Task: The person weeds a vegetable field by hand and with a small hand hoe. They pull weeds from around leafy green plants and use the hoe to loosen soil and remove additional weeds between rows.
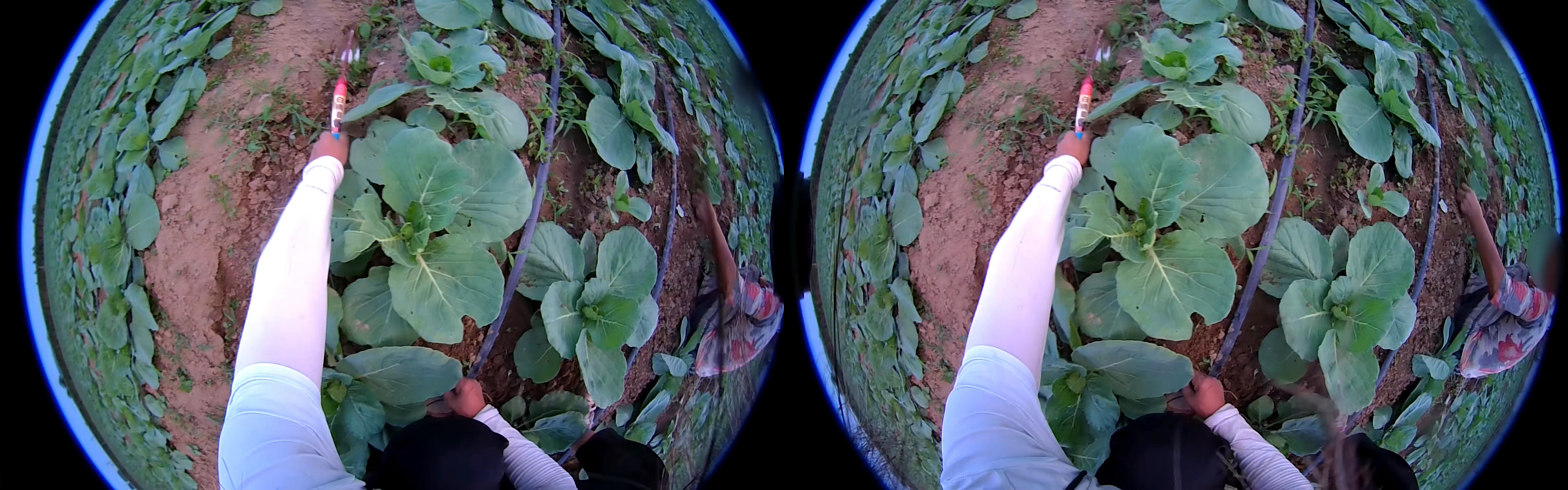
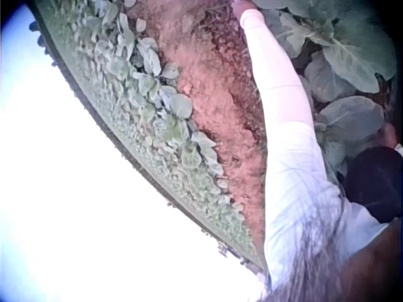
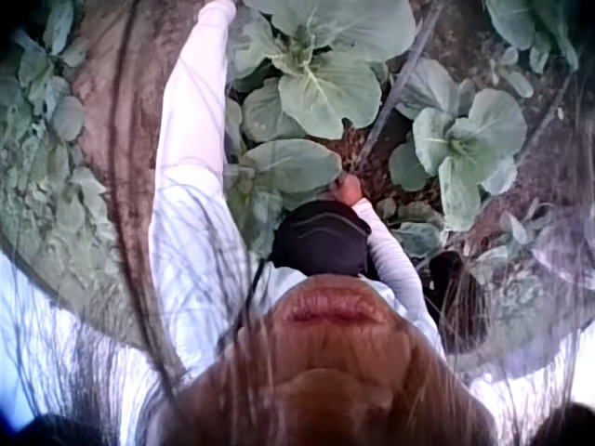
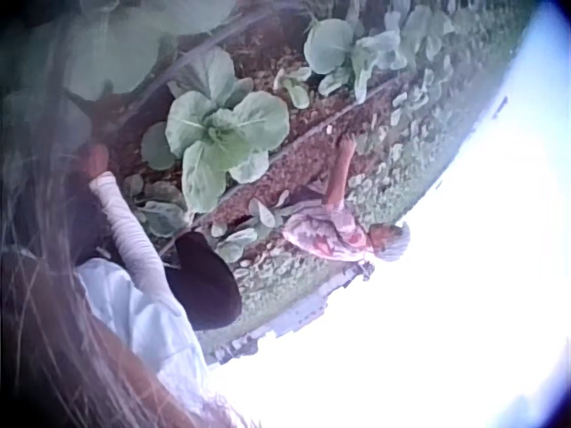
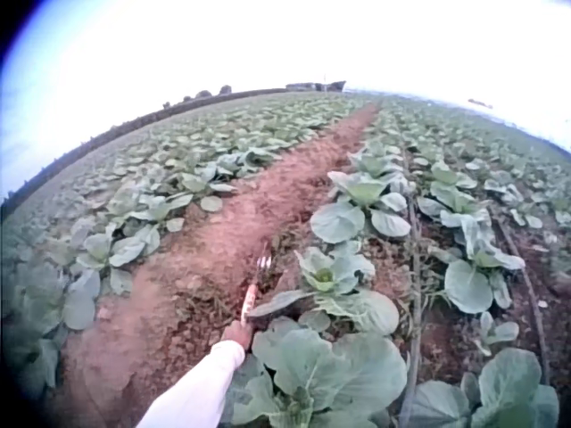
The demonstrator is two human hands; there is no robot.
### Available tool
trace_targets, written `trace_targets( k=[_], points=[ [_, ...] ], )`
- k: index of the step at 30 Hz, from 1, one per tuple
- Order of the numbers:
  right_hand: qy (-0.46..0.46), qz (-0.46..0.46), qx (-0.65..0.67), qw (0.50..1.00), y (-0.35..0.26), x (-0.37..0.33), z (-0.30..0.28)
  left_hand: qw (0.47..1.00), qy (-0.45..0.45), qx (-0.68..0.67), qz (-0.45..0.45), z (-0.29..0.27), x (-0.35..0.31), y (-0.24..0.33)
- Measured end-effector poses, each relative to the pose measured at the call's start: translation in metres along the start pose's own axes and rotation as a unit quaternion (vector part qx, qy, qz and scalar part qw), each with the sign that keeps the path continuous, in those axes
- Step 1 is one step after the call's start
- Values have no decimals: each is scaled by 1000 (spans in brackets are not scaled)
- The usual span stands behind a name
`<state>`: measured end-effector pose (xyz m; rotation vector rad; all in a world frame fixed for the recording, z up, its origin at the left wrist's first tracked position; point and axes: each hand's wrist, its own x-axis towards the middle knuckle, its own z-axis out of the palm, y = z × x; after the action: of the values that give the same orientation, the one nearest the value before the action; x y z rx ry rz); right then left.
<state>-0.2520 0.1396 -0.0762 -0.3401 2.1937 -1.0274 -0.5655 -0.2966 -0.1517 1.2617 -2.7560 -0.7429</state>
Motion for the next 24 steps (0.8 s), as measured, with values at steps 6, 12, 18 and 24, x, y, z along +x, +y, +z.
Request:
trace_targets(
  k=[6,12,18,24],
  points=[
    [0,-14,-30,999,29,-1,16,999,-13,35,-5,-2,-47,-15],
    [33,-13,-10,999,7,3,8,999,-17,-21,39,-19,-47,-41],
    [18,-6,16,1000,12,1,8,993,14,-80,88,-19,-80,-70],
    [4,-12,17,1000,3,1,9,988,15,-122,97,-29,-21,-40]
  ],
)
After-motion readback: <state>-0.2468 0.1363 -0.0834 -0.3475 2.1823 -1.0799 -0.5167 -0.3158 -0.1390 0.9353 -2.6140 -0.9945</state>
